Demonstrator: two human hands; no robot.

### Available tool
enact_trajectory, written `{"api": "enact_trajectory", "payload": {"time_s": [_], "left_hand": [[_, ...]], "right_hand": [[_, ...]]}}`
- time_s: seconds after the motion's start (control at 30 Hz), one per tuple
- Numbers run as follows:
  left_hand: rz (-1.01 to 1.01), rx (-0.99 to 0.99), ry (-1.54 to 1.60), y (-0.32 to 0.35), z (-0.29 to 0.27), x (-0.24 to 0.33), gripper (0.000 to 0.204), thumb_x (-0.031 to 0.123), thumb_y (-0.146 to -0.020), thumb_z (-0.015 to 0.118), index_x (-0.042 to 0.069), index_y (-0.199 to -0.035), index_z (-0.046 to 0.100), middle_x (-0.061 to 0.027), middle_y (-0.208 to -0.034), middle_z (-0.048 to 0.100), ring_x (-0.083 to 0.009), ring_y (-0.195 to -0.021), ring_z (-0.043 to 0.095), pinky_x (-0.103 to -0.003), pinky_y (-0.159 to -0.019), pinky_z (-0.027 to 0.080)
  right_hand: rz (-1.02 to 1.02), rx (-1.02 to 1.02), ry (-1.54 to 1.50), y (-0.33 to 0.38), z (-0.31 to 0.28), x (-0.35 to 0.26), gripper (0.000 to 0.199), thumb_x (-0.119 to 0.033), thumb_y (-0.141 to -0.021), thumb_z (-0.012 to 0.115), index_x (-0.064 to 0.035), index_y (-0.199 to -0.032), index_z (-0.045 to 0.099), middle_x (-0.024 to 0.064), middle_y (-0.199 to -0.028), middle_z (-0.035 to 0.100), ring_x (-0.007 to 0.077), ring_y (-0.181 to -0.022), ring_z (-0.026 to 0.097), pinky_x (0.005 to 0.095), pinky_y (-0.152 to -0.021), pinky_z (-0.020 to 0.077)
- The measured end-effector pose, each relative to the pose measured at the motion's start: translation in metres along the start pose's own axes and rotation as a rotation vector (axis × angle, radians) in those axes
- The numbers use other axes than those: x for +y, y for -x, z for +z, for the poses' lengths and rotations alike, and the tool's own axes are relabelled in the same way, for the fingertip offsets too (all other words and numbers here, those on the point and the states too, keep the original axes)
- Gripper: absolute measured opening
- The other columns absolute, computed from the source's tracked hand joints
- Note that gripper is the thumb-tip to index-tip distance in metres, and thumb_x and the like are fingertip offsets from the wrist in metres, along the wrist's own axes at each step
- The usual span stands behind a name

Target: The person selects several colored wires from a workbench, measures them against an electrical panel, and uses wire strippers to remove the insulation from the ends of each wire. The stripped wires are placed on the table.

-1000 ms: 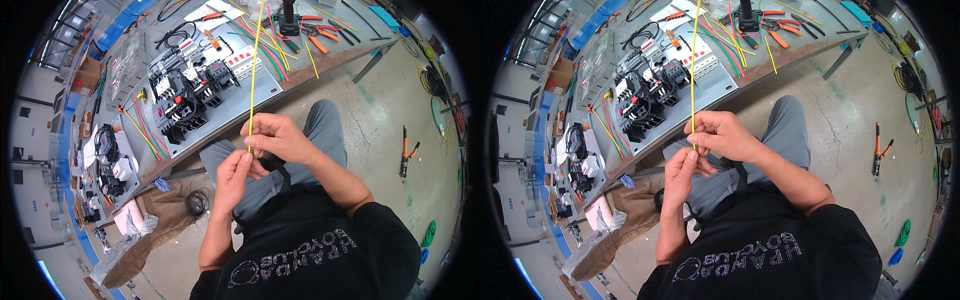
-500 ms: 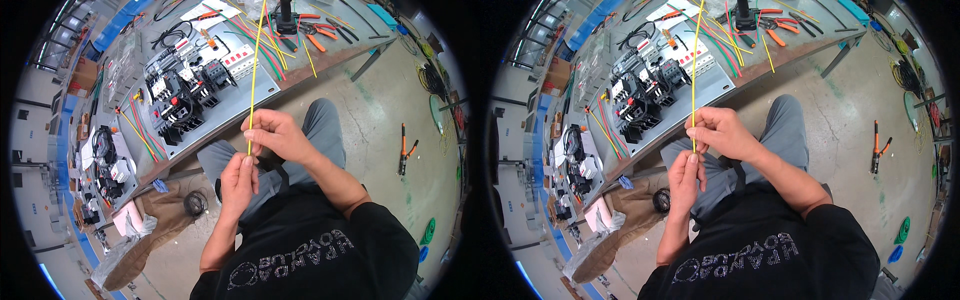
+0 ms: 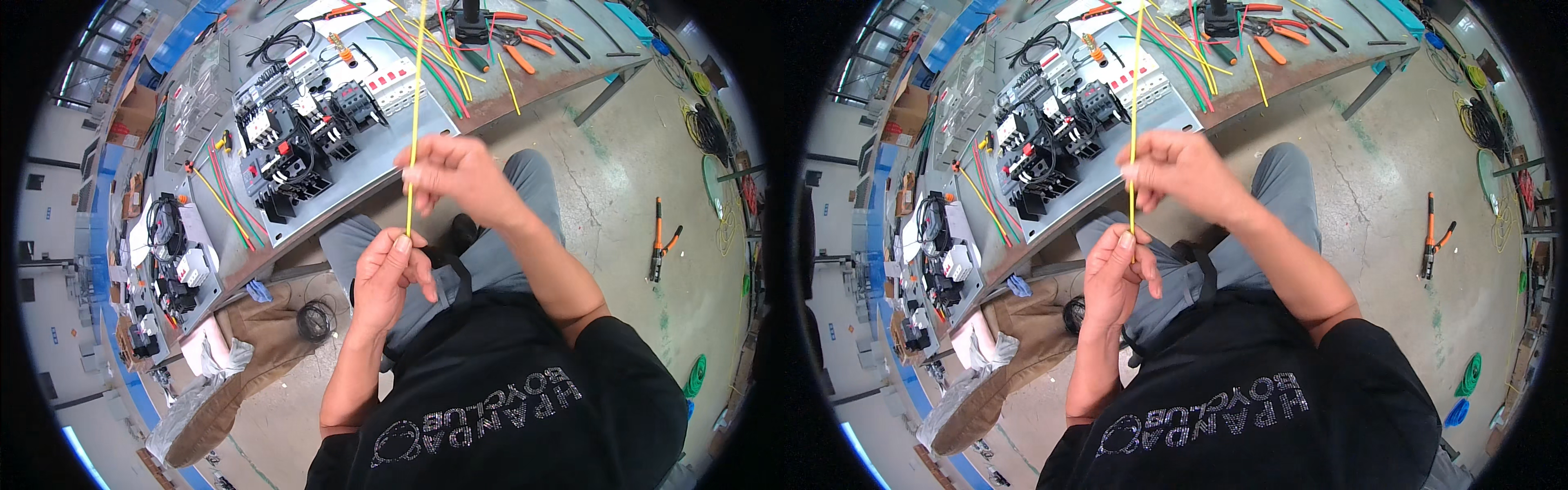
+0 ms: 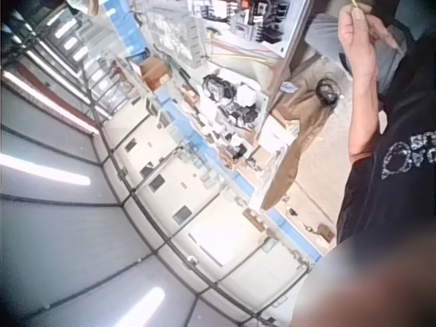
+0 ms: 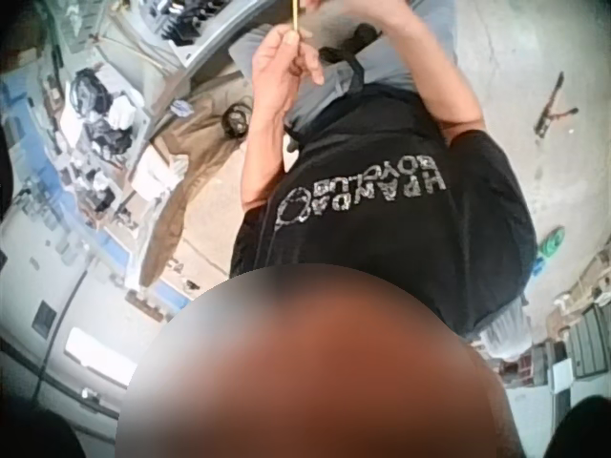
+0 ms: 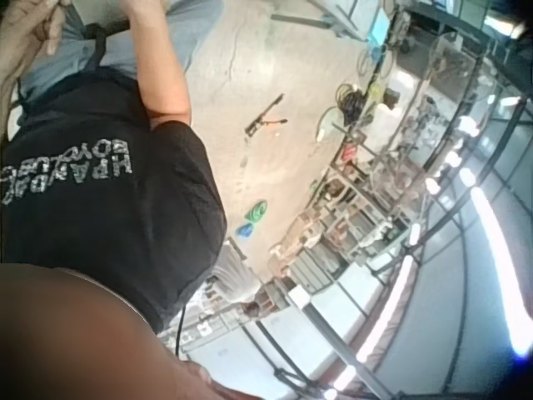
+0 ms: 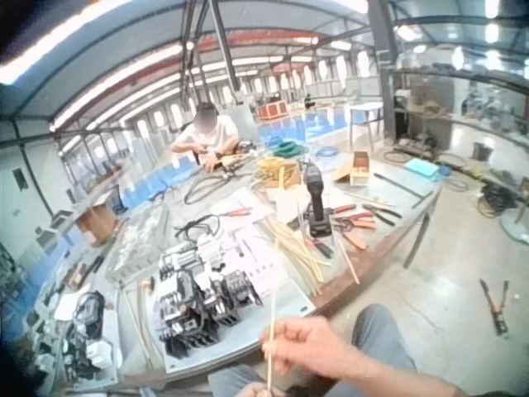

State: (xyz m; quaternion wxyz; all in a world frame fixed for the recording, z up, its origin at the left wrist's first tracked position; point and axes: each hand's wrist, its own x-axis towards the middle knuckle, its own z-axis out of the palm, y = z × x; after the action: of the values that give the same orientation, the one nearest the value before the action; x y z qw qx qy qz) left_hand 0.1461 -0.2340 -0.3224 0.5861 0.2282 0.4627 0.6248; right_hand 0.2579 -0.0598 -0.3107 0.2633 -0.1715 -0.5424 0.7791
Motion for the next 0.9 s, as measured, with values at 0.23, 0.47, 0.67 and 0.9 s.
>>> {"api": "enact_trajectory", "payload": {"time_s": [0.23, 0.47, 0.67, 0.9], "left_hand": [[0.044, 0.021, -0.167, -0.006, -0.012, -0.011, 0.028, 0.027, -0.109, 0.051, 0.002, -0.102, 0.061, -0.0098, -0.076, 0.065, -0.0178, -0.057, 0.063, -0.030, -0.055, 0.054], [0.142, 0.099, -0.502, -0.004, -0.011, -0.009, 0.025, 0.022, -0.109, 0.051, 0.002, -0.099, 0.061, -0.0024, -0.068, 0.059, -0.0079, -0.053, 0.051, -0.022, -0.049, 0.041], [0.166, 0.203, -0.654, 0.010, 0.000, -0.015, 0.021, 0.018, -0.108, 0.052, 0.002, -0.097, 0.060, 0.0027, -0.064, 0.052, -0.0020, -0.051, 0.041, -0.020, -0.047, 0.032], [0.131, 0.209, -0.720, 0.038, -0.007, -0.028, 0.018, 0.014, -0.104, 0.057, 0.001, -0.092, 0.062, 0.0003, -0.060, 0.055, -0.0052, -0.055, 0.049, -0.024, -0.051, 0.040]], "right_hand": [[0.013, -0.087, -0.067, 0.021, 0.011, 0.034, 0.023, -0.009, -0.099, 0.067, 0.0030, -0.118, 0.064, 0.0011, -0.084, 0.065, 0.0051, -0.066, 0.057, 0.0215, -0.059, 0.0476], [0.043, 0.010, -0.072, 0.022, 0.018, 0.038, 0.022, -0.012, -0.101, 0.064, 0.0043, -0.115, 0.066, 0.0027, -0.082, 0.065, 0.0051, -0.064, 0.057, 0.0207, -0.056, 0.0463], [0.014, 0.083, -0.201, 0.017, 0.013, 0.035, 0.024, -0.015, -0.102, 0.063, 0.0060, -0.111, 0.068, 0.0049, -0.081, 0.066, 0.0063, -0.060, 0.058, 0.0220, -0.053, 0.0484], [-0.046, 0.203, -0.230, -0.003, -0.029, 0.009, 0.026, -0.016, -0.102, 0.063, 0.0078, -0.111, 0.068, 0.0059, -0.080, 0.068, 0.0057, -0.059, 0.060, 0.0220, -0.053, 0.0532]]}}
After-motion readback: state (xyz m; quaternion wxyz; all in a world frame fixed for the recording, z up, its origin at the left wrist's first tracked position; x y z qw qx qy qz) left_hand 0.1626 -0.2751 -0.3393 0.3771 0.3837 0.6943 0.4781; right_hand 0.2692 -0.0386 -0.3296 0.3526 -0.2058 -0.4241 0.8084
